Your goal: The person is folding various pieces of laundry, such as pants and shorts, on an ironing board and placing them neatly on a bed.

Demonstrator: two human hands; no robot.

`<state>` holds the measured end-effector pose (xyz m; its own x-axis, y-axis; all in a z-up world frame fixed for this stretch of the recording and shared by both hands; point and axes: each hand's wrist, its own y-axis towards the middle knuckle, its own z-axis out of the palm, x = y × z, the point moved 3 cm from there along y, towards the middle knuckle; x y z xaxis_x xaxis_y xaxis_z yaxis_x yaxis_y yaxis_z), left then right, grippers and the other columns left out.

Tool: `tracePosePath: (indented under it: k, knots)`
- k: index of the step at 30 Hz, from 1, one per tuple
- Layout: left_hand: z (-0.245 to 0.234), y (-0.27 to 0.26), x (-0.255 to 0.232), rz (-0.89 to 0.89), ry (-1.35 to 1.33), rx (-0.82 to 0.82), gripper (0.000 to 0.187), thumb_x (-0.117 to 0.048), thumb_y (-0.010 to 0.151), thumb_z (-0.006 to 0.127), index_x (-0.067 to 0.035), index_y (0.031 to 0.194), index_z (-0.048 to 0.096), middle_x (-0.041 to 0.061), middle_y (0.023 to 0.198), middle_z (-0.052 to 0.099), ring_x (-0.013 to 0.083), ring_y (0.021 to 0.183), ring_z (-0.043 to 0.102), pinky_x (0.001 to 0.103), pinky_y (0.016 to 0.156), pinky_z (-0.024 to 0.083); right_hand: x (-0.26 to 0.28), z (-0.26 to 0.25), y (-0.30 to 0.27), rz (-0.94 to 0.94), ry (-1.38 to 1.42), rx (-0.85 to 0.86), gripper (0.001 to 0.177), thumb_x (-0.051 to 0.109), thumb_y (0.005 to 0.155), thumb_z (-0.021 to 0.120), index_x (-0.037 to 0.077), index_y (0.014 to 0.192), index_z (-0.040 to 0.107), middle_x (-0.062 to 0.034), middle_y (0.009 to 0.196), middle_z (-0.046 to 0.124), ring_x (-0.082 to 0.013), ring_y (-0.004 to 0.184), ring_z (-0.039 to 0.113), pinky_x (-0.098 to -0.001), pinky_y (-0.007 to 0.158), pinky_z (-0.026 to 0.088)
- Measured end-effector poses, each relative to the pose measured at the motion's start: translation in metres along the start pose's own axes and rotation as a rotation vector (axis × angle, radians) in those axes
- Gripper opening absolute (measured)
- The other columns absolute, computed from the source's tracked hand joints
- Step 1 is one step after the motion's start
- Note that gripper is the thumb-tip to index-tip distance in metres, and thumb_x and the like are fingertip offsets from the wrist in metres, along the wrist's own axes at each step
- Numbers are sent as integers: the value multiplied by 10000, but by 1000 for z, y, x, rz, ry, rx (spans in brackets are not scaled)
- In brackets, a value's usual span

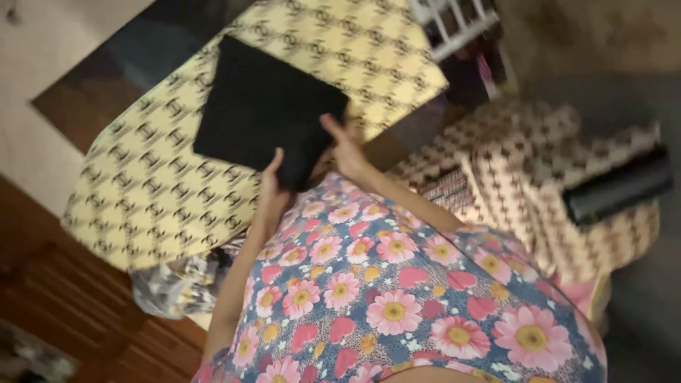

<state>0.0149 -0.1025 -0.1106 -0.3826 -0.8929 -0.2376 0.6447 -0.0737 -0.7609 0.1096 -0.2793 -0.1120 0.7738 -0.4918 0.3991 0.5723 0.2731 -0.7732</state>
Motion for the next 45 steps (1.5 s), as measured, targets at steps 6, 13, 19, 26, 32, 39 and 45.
tracePosePath:
  k: [6,13,19,26,32,39,45]
  knots:
    - [28,-22,19,-93,94,33,740,-499,891,690,-92,1482,510,89,1477,578,319,1359,520,491,1185,365,-6,30,-8,101,-26,231,592,248,725,902,-13,1222,715,-109,1199,738,-256,1071,697,-388,978,547]
    - [89,-55,15,-19,474,184,683,-478,999,622,-91,1537,456,73,1558,499,272,1436,466,463,1237,329,22,11,-32,-369,40,146,689,128,643,922,-25,1257,650,-92,1193,712,-222,1078,672,-364,959,541]
    - [59,-7,24,-101,772,199,644,-404,1014,643,-28,1513,488,100,1536,515,280,1418,483,458,1235,351,-9,-58,-79,-411,142,-68,532,84,733,918,-86,1200,728,-126,1128,756,-229,1025,691,-375,899,576]
    - [69,20,96,246,2052,1211,561,15,899,580,48,1458,593,156,1485,602,325,1429,536,408,1242,357,-55,-157,-220,-1143,-291,-560,568,-131,857,608,29,1402,616,-146,1447,595,-272,1395,549,-368,1193,409]
    - [111,40,247,-564,1917,443,722,-103,708,889,6,1355,588,80,1364,636,252,1268,577,373,1104,444,-185,-270,-202,-654,1412,-134,604,389,973,662,34,1447,544,-115,1444,602,-291,1335,564,-468,1199,385]
    - [97,58,384,-1006,2299,781,816,-162,643,910,6,1384,612,77,1387,664,214,1249,620,335,1088,463,-304,-363,-180,-593,1505,105,692,460,903,676,-27,1385,577,-199,1347,668,-303,1201,665,-430,1045,512]
    - [-27,185,513,-551,2565,1186,1051,-163,674,1006,103,1433,329,217,1450,425,310,1350,407,394,1099,330,-360,-430,-150,-680,1324,-456,419,150,953,757,-19,1313,628,-114,1138,740,-209,961,712,-343,837,589]
